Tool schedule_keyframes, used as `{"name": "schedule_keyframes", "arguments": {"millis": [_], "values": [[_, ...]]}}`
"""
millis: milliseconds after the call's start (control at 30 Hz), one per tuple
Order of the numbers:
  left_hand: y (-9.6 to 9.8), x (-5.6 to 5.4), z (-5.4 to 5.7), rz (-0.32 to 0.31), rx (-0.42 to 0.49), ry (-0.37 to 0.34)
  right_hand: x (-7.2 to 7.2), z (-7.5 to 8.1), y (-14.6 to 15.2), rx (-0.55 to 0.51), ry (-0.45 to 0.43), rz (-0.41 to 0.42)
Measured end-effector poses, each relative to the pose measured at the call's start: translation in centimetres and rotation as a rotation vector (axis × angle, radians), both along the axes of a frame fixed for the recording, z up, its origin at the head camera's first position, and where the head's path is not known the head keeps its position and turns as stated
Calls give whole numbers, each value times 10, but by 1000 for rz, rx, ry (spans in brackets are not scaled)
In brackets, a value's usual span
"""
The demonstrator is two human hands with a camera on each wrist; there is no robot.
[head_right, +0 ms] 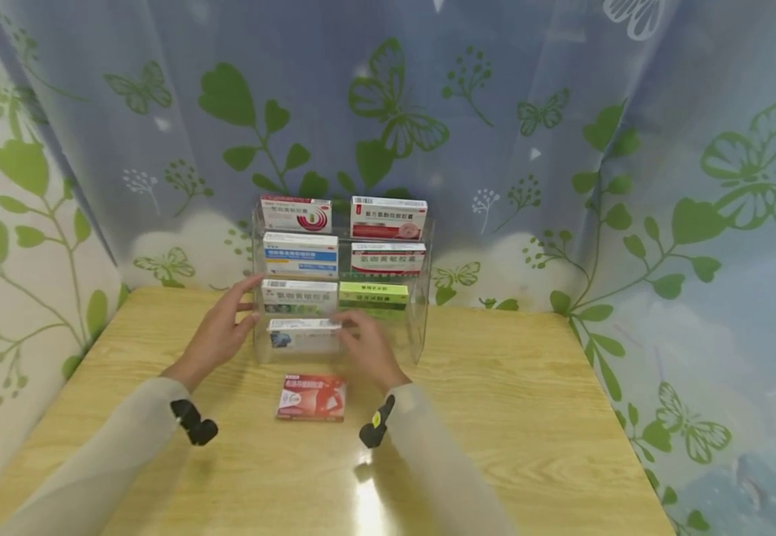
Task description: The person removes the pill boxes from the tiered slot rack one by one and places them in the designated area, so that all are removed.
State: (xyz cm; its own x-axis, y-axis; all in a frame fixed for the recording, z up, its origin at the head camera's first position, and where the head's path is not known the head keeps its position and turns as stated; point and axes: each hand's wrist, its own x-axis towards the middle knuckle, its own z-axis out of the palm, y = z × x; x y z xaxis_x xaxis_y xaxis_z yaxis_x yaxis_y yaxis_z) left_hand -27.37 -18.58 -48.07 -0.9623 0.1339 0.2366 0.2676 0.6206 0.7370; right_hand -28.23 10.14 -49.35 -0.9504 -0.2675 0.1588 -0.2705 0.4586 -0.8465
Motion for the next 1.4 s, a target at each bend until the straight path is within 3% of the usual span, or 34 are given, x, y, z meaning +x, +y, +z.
{"name": "schedule_keyframes", "arguments": {"millis": [267, 500, 667, 1067, 1400], "values": [[0, 2, -1, 1, -15, -2, 4, 23, 29, -50, 34, -51], [-2, 3, -1, -8, -7, -1, 13, 29, 64, -57, -15, -86], [-2, 2, -1, -13, 4, -7, 21, 31, 90, -30, -80, -60], [-2, 2, -1, -13, 1, -17, 35, 5, 152, -40, -245, 54], [0, 3, 1, -16, -3, -1, 43, -20, 173, 36, -364, 24]]}}
